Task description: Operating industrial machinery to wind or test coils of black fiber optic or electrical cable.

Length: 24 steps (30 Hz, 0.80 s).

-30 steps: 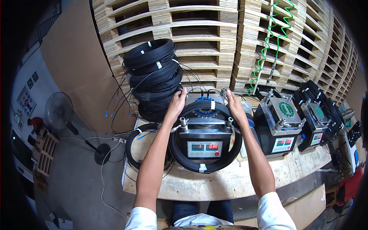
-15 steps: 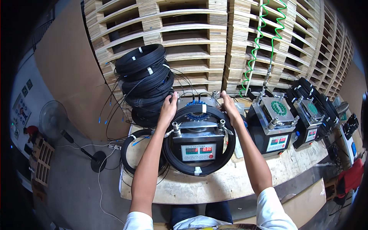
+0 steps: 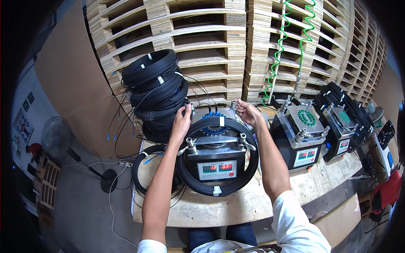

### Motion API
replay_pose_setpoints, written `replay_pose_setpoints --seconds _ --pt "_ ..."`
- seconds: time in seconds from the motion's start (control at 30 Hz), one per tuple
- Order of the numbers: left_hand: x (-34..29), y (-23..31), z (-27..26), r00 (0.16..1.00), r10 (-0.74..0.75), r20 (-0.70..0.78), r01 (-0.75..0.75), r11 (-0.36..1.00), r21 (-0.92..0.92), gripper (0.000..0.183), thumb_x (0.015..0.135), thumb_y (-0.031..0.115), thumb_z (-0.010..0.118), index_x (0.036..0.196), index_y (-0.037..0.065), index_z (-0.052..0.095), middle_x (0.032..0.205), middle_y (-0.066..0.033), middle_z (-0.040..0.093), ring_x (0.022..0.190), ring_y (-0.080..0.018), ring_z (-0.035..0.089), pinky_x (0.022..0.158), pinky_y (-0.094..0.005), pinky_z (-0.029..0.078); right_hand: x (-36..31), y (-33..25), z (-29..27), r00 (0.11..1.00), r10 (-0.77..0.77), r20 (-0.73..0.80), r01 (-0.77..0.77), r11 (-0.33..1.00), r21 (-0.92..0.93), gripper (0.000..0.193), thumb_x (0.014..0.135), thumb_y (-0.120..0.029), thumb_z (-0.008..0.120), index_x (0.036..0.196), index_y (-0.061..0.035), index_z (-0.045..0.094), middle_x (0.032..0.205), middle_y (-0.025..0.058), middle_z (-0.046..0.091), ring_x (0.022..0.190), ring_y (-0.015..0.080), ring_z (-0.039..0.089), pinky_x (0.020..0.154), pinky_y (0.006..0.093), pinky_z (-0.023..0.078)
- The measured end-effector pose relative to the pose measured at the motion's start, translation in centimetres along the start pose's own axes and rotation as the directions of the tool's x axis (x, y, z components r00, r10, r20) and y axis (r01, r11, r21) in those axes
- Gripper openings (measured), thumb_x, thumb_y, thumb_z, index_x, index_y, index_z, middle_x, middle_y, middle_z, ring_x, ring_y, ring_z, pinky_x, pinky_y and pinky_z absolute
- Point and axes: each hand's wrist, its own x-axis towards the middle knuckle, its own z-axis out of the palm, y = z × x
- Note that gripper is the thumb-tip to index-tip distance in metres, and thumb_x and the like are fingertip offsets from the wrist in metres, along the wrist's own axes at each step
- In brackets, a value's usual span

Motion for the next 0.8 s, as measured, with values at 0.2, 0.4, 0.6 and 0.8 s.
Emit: replay_pose_setpoints --seconds 0.2,0.4,0.6,0.8 --pt "-0.2 -0.7 -1.1 0.998 0.003 -0.064 -0.005 1.0 -0.021 0.08 0.096 0.064 0.052 0.14 -0.004 0.049 0.106 -0.0186 0.066 0.076 -0.0181 0.062 0.075 -0.0323 0.051 -0.6 -0.2 3.1 0.975 -0.039 -0.218 -0.031 0.95 -0.309 0.046 0.09 -0.048 0.074 0.097 -0.0061 0.058 0.075 0.0041 0.059 0.066 0.0128 0.057 0.057 0.027 0.047" --pt "-0.1 -1.0 -0.4 0.999 -0.009 -0.045 0.006 0.998 -0.057 0.079 0.097 0.064 0.051 0.139 -0.003 0.051 0.1 -0.0159 0.065 0.076 -0.0179 0.061 0.074 -0.0329 0.051 -1.6 0.5 1.8 0.989 -0.136 -0.06 0.124 0.978 -0.17 0.061 0.091 -0.045 0.073 0.134 -0.0044 0.057 0.088 0.0019 0.06 0.074 0.0117 0.058 0.064 0.028 0.049" --pt "0.2 -0.8 -0.1 0.999 -0.021 -0.031 0.022 1.0 0.002 0.082 0.096 0.066 0.049 0.142 -0.002 0.048 0.12 -0.0231 0.063 0.089 -0.0244 0.065 0.087 -0.0361 0.05 -0.5 -0.5 4.5 0.805 -0.58 -0.125 0.067 0.299 -0.952 0.087 0.081 -0.059 0.074 0.137 0.004 0.056 0.106 0.0207 0.071 0.095 0.0281 0.069 0.081 0.0372 0.055" --pt "0.4 -1.4 -1.0 0.998 -0.026 -0.056 0.029 0.999 0.039 0.081 0.096 0.066 0.047 0.143 0.0 0.047 0.138 -0.0296 0.055 0.124 -0.039 0.057 0.107 -0.0418 0.041 1.4 0.1 6.8 0.813 -0.582 0.032 0.163 0.174 -0.971 0.053 0.083 -0.023 0.073 0.126 0.0046 0.058 0.106 0.0252 0.071 0.1 0.0311 0.07 0.088 0.0384 0.053"
